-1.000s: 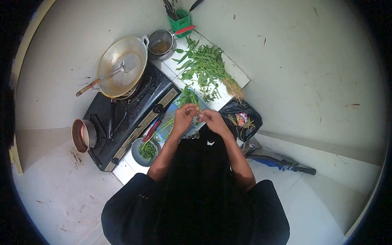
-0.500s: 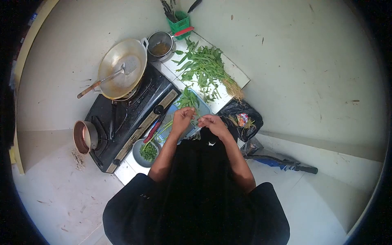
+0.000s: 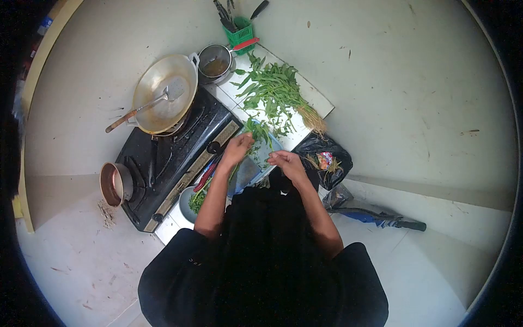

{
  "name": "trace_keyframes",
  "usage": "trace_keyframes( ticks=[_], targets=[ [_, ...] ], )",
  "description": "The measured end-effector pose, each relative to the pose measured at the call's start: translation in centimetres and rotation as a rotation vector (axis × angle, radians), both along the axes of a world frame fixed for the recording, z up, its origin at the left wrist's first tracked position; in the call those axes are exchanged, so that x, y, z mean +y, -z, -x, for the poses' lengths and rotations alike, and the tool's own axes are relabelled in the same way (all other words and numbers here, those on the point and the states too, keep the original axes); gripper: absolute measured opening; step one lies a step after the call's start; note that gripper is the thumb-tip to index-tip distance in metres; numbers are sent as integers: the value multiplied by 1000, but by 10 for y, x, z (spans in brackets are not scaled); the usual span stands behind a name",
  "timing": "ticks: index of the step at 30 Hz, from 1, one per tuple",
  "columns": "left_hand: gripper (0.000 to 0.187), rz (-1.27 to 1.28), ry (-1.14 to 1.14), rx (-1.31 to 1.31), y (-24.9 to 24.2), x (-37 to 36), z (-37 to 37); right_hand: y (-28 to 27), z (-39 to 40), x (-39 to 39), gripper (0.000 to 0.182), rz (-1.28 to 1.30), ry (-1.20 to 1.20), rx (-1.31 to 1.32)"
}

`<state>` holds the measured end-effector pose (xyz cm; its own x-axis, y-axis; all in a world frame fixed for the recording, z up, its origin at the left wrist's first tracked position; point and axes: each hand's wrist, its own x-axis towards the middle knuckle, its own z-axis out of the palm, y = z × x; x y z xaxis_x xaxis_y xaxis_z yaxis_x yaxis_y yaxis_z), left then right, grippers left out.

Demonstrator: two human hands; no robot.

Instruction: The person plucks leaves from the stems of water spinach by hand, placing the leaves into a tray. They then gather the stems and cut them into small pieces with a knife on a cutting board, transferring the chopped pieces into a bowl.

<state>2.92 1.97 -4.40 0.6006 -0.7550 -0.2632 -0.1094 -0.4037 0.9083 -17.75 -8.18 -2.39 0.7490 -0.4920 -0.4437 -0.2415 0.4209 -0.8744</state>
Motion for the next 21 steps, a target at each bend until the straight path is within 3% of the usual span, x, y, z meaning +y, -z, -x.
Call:
trace_keyframes(
  ticks=[2,5,10,13,15,19,21],
  targets=[
    [40,57,144,255,-17,0,13,0,-1,-3,32,20,7,-6],
    [35,138,228,377,-7,-1,34,-2,-2,-1,29,19,-12,-9],
    [21,181,113,434,-7,-5,48,8,1,1,29,76,-5,-21],
    [20,88,114,236,-1,-4,43,12,3,-1,28,61,-17,-42],
    [20,243,-115,69,10,-6,33,13,5,-1,28,65,-21,-46],
    [24,208,-141,97,13,-11,4,13,11,-4,29,76,-13,-16],
    [28,96,-35,34,13,-13,-2,14,12,-4,29,71,-13,-21]
  ],
)
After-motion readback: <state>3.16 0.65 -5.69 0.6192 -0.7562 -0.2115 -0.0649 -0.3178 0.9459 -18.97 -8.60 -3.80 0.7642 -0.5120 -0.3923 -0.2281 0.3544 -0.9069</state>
